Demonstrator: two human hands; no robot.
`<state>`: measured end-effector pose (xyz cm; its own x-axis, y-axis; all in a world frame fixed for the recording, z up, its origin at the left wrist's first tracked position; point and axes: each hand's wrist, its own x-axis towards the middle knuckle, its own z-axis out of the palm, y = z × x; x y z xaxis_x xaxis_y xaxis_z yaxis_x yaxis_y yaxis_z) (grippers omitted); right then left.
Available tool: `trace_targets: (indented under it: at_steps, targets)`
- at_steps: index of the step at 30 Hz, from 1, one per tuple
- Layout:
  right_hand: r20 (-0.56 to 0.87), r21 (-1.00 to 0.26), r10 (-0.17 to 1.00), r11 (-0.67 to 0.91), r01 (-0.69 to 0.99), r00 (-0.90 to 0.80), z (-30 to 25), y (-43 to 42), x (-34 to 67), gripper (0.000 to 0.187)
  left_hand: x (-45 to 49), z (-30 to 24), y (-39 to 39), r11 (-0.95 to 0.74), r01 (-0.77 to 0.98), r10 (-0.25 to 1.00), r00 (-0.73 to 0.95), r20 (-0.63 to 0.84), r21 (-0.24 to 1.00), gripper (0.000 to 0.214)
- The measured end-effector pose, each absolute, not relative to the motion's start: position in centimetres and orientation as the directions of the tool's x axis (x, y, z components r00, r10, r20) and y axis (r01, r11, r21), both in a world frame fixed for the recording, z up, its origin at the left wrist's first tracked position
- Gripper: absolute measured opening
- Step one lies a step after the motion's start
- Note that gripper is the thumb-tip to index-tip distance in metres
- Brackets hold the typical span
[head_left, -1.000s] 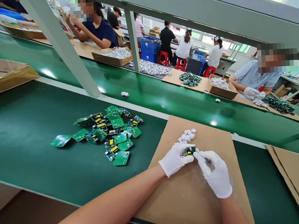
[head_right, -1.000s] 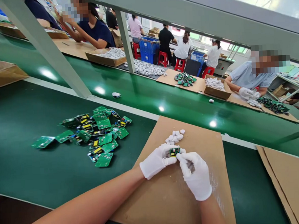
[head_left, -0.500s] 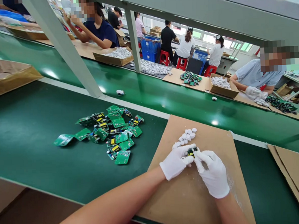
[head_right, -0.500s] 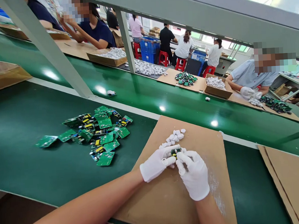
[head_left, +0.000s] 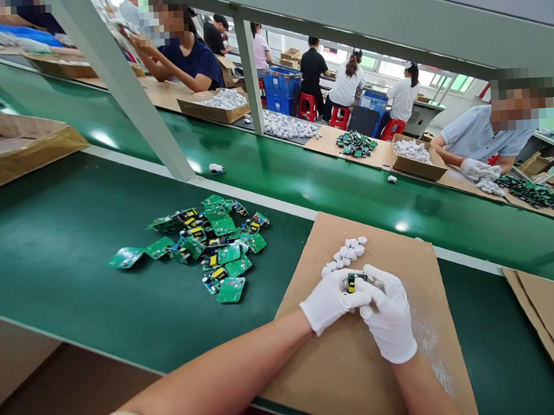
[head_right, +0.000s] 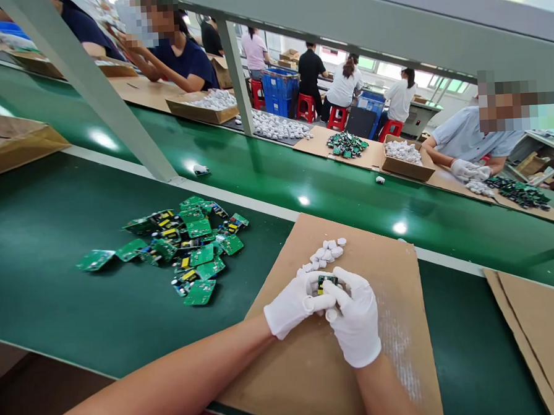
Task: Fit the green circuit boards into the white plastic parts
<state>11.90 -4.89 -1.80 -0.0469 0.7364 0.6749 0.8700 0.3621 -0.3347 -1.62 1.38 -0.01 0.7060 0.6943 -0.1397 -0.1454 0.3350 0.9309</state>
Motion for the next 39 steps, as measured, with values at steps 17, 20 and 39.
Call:
trace_targets:
  at_steps: [17,20,39]
  targets:
    - [0.156,-0.929,0.961,0.063,0.365,0.23,-2.0,-4.6,12.1,0.052,-1.9,0.6,1.8,0.369,-0.177,0.648,0.753,-0.116,0.912,0.036]
    - [0.35,-0.808,0.916,0.188,0.559,0.198,-1.1,-4.7,12.3,0.048,-2.0,0.9,1.8,0.331,-0.172,0.635,0.768,-0.084,0.928,0.03]
    - [0.333,-0.889,0.937,0.275,0.365,0.104,-1.2,-4.6,11.8,0.065,-1.9,0.8,1.6,0.244,-0.166,0.721,0.69,-0.065,0.955,0.029]
